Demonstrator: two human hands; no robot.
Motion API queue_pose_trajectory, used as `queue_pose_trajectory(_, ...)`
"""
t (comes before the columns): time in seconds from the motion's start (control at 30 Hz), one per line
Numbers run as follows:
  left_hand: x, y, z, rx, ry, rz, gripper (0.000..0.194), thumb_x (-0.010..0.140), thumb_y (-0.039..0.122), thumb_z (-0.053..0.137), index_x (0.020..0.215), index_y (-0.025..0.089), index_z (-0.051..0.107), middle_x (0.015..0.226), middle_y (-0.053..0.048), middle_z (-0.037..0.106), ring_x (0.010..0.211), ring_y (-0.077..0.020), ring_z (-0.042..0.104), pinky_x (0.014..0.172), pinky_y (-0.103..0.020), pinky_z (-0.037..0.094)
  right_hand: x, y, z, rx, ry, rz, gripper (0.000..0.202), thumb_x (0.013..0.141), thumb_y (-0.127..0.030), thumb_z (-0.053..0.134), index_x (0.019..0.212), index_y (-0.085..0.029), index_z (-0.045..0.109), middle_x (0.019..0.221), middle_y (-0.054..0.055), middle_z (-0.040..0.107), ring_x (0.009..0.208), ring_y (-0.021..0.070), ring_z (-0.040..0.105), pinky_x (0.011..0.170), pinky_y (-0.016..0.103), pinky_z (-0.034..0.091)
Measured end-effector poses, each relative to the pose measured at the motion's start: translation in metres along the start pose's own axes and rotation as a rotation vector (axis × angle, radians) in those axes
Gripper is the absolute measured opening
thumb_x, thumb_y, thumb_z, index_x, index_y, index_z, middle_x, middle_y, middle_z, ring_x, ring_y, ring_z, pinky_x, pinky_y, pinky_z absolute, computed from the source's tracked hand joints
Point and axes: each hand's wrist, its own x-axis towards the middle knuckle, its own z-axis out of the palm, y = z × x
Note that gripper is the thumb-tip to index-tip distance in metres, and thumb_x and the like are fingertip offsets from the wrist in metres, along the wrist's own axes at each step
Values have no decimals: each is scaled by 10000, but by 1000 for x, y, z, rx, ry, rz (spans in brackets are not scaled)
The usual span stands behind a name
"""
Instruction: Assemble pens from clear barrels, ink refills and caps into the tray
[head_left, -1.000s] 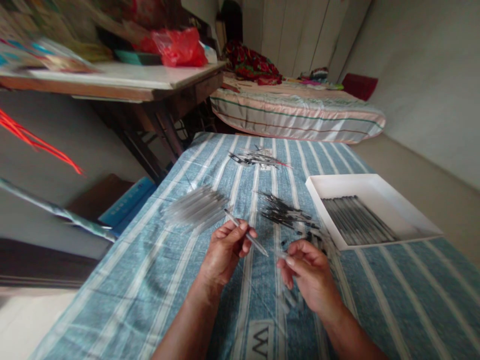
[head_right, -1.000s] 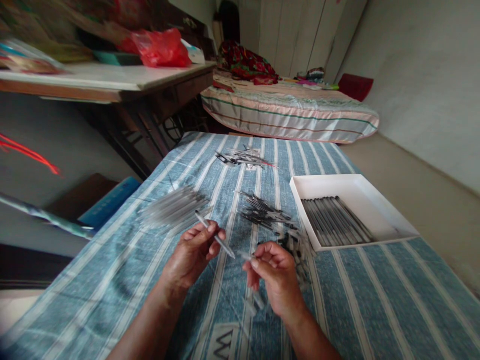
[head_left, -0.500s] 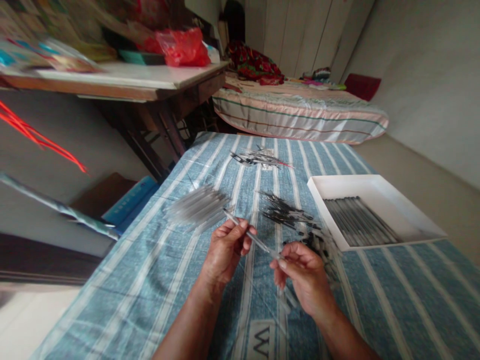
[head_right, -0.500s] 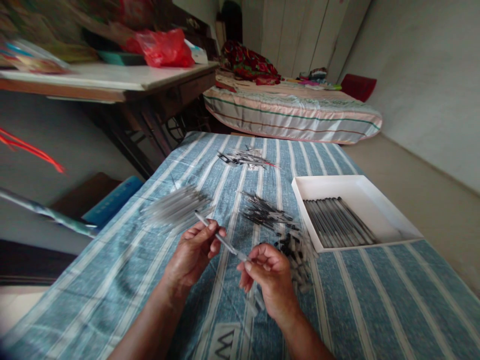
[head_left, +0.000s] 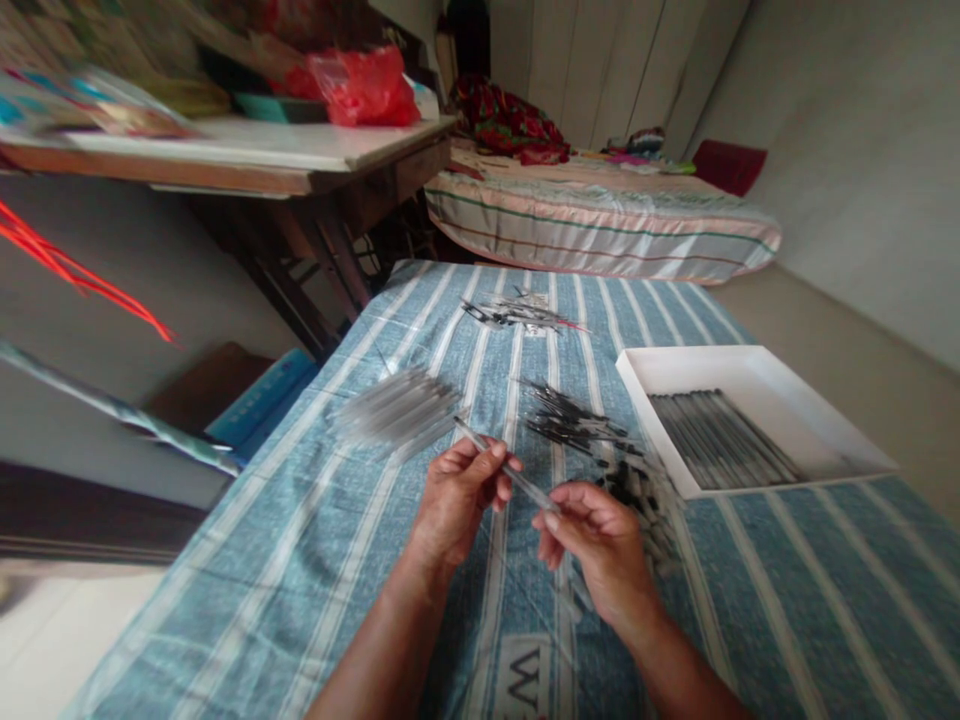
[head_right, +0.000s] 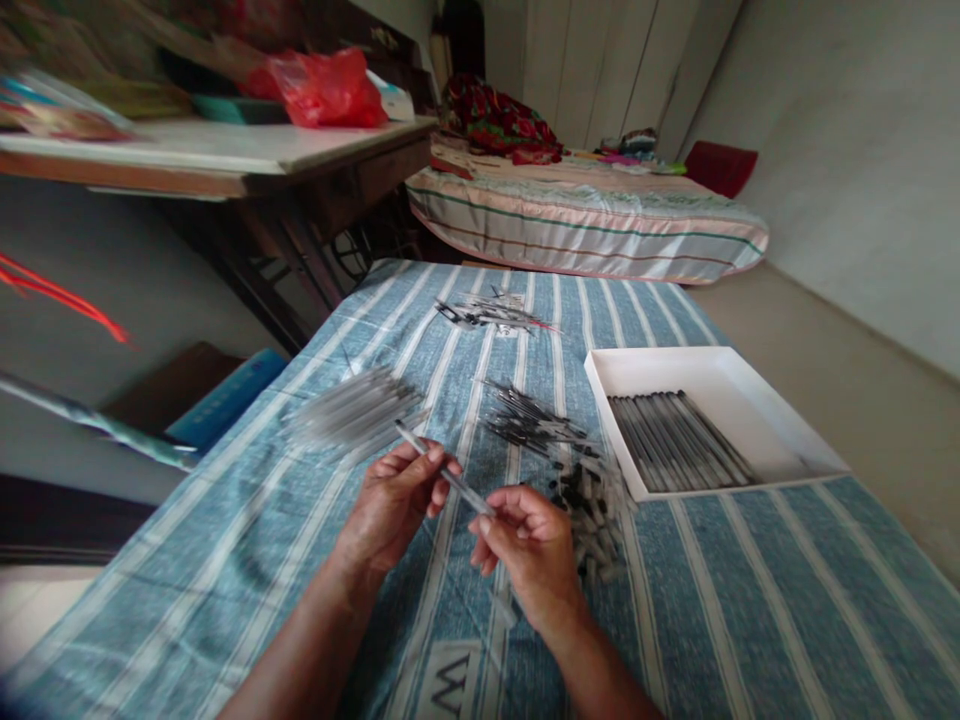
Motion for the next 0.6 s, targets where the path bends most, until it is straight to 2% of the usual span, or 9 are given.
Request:
queue_pose_trajectory(0.17,0,-5,3,26,22,-33,224,662,287,752,682,124,600,623,-22,677,376,-63,498,349,-165,394,2,2,0,-30,44,-16,251,698,-350,738,791,-163,597,606,17,686,391,104,568,356,194,446)
queue_pose_trajectory(0.4,-1,-8,11,-2,112,-48,207,644,263,749,671,125,598,597,-16,674,363,-63,497,344,-163,401,8,8,6,-53,89,-48,248,723,-371,712,742,-168,570,558,-14,643,380,87,550,357,172,425)
queue_pose_trajectory(0.6,4,-5,10,45,115,-26,219,602,241,783,677,136,606,605,-5,681,378,-64,503,361,-157,396,17,8,8,-65,61,-12,283,712,-416,676,747,-182,521,535,-41,594,352,74,503,342,161,373)
